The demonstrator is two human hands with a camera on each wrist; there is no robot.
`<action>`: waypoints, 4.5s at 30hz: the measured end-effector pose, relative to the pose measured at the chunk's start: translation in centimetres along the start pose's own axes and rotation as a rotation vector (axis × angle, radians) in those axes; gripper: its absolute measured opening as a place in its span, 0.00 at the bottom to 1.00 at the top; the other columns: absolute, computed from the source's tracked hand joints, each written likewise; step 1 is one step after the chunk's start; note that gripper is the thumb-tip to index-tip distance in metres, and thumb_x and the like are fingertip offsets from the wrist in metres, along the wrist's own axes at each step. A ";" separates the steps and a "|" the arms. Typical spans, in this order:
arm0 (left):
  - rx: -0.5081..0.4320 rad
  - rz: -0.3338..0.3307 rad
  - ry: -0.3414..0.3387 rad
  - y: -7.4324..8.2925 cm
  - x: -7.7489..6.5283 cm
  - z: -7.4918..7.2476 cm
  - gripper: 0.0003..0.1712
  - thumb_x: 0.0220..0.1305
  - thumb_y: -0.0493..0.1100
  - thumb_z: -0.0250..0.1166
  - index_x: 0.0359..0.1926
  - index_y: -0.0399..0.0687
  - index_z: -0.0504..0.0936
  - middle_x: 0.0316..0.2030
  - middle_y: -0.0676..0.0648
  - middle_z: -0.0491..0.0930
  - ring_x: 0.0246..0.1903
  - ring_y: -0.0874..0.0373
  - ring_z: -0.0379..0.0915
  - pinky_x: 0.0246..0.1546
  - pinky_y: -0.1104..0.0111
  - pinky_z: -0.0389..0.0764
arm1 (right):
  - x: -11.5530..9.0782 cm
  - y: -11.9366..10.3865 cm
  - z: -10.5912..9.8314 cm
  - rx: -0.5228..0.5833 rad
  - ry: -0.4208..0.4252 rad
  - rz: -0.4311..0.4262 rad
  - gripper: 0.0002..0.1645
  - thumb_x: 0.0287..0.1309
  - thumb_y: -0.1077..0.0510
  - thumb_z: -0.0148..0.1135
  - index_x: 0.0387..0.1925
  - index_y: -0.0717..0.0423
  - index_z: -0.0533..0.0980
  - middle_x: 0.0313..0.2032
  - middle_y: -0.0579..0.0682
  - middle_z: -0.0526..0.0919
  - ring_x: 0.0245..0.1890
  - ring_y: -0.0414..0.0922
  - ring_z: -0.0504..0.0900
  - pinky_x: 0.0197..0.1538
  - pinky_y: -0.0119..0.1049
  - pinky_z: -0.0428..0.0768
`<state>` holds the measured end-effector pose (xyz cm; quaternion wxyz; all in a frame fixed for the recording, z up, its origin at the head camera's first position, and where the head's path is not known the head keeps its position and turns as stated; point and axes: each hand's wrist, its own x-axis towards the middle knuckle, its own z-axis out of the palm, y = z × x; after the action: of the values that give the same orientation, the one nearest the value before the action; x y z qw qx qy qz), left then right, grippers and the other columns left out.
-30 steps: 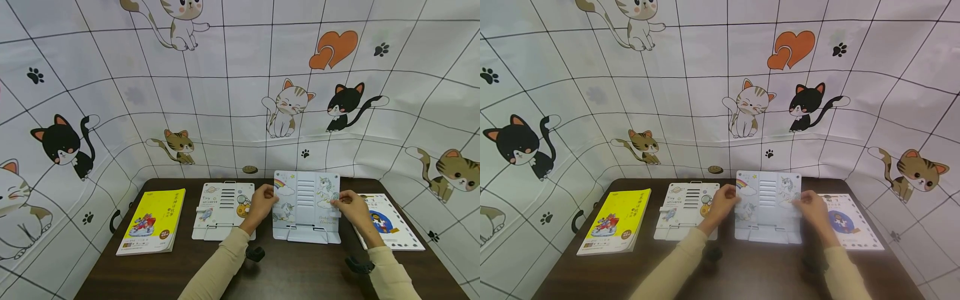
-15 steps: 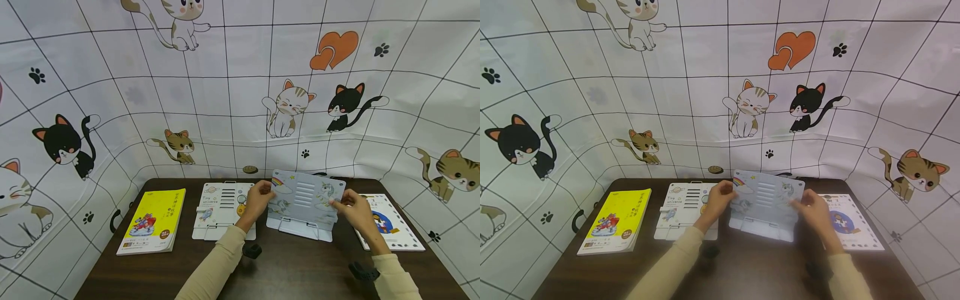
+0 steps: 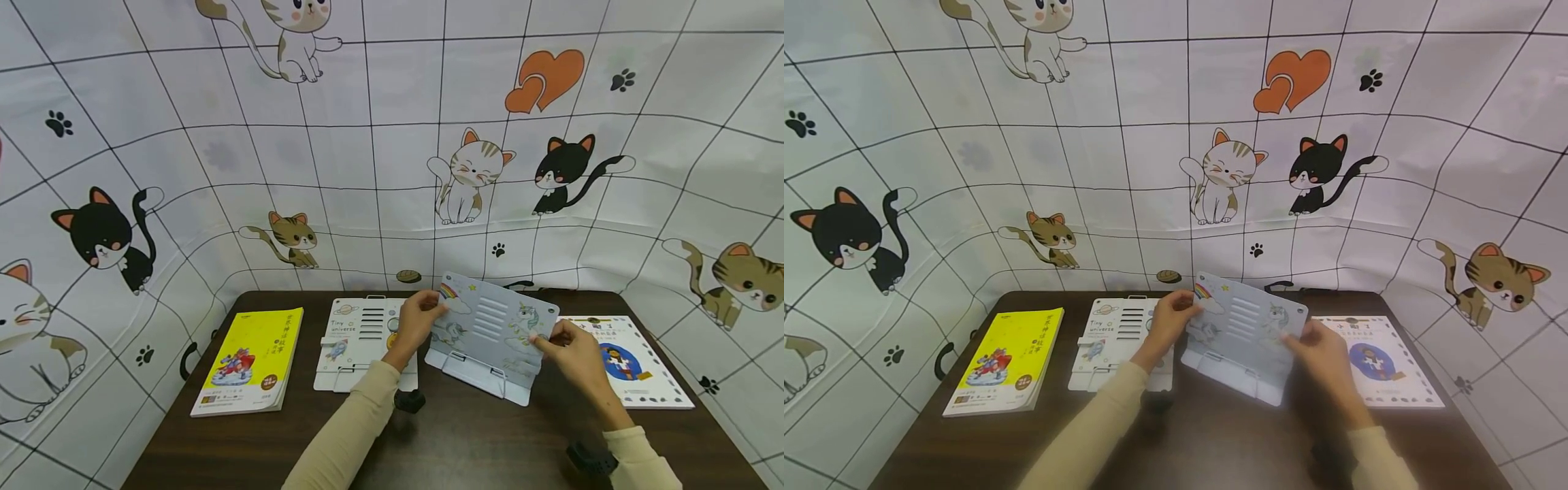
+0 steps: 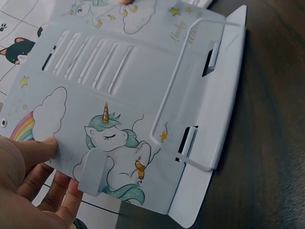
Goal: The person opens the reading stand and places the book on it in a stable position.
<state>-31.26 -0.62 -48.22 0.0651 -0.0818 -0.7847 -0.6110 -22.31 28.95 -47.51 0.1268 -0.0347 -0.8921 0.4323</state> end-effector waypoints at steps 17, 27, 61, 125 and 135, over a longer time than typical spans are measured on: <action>0.040 0.021 -0.088 0.8 2.5 0.3 0.18 0.73 0.40 0.70 0.61 0.43 0.85 0.56 0.40 0.87 0.58 0.45 0.83 0.58 0.55 0.85 | -3.6 -2.4 3.5 0.032 0.112 -0.301 0.14 0.58 0.64 0.78 0.44 0.62 0.83 0.30 0.57 0.91 0.24 0.30 0.84 0.25 0.25 0.79; 0.023 0.010 -0.175 0.7 3.4 0.7 0.21 0.76 0.39 0.66 0.67 0.44 0.81 0.61 0.40 0.83 0.63 0.44 0.80 0.61 0.52 0.83 | -5.0 -3.8 6.0 0.077 0.127 -0.503 0.15 0.53 0.72 0.76 0.42 0.61 0.83 0.33 0.52 0.91 0.31 0.32 0.86 0.27 0.25 0.84; 0.006 0.101 -0.254 1.2 1.4 -1.9 0.20 0.78 0.34 0.60 0.67 0.38 0.78 0.59 0.37 0.83 0.61 0.42 0.81 0.62 0.54 0.83 | -5.9 -8.0 10.3 0.101 0.069 -0.602 0.24 0.48 0.69 0.83 0.28 0.51 0.72 0.28 0.41 0.82 0.30 0.37 0.87 0.29 0.22 0.83; 0.008 0.310 -0.034 1.4 -9.0 0.9 0.12 0.63 0.27 0.73 0.47 0.35 0.89 0.46 0.42 0.87 0.50 0.49 0.87 0.42 0.75 0.87 | 10.4 -3.5 5.1 0.428 -0.168 -0.156 0.25 0.74 0.69 0.61 0.67 0.76 0.69 0.61 0.74 0.79 0.47 0.23 0.82 0.54 0.19 0.80; 0.100 0.255 0.042 0.6 -4.7 -0.3 0.07 0.66 0.33 0.74 0.44 0.39 0.92 0.40 0.44 0.92 0.37 0.58 0.87 0.38 0.73 0.82 | 9.1 -1.4 3.1 0.139 0.106 -0.072 0.21 0.70 0.57 0.71 0.58 0.65 0.80 0.54 0.65 0.88 0.39 0.15 0.74 0.45 0.13 0.73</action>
<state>-26.51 -0.96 -48.55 0.1627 -0.1645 -0.7958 -0.5595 -31.82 27.29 -46.44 0.1913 -0.0162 -0.8527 0.4859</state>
